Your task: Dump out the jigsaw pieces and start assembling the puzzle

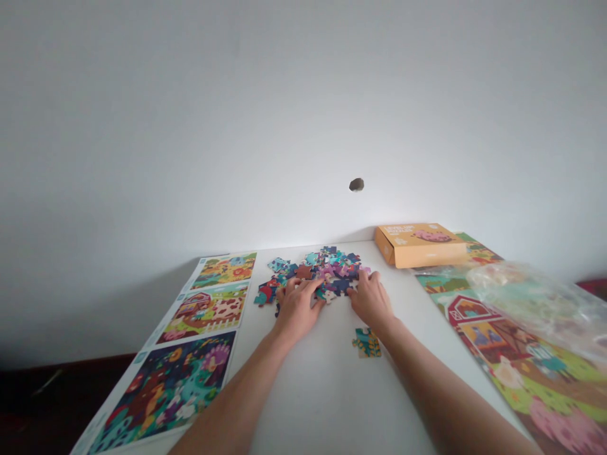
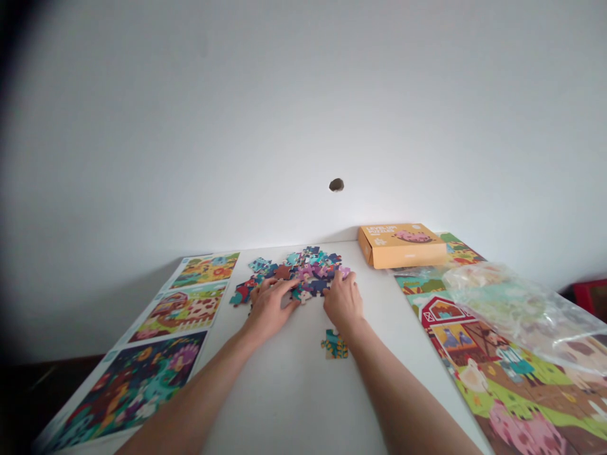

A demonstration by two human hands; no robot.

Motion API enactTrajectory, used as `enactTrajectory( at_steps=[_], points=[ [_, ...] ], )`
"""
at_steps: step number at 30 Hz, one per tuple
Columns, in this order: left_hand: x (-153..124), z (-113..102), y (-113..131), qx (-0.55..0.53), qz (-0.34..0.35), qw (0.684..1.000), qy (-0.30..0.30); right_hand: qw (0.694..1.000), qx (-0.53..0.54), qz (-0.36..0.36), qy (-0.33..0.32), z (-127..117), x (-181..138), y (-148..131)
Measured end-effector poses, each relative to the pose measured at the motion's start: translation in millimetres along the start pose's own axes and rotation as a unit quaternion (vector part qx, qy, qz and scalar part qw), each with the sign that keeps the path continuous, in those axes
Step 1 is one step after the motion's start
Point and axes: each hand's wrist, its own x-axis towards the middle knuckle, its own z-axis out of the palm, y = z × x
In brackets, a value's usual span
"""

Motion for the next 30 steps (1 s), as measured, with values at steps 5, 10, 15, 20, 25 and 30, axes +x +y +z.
enactTrajectory(
  at_steps=[5,10,15,20,25,30],
  points=[
    [2,1,-1,-0.012,0.001,1.0,-0.002,0.996,0.074,-0.036,0.032,5,11,2],
    [1,-1,0,0.008,0.013,1.0,-0.002,0.995,0.055,-0.081,0.0,-3,8,-7],
    [1,-2,-1,0.003,0.01,1.0,-0.017,0.992,0.039,-0.114,-0.047,-6,1,-13],
    [3,-1,-2,0.013,-0.015,0.999,-0.03,0.986,0.072,-0.135,-0.069,-1,-1,-16],
    [3,-2,-1,0.018,0.002,0.999,-0.028,0.981,0.105,-0.149,-0.062,2,-1,-17],
    [2,-3,1,0.007,0.015,1.0,-0.022,0.997,0.042,-0.062,-0.01,-1,2,-16]
  ],
)
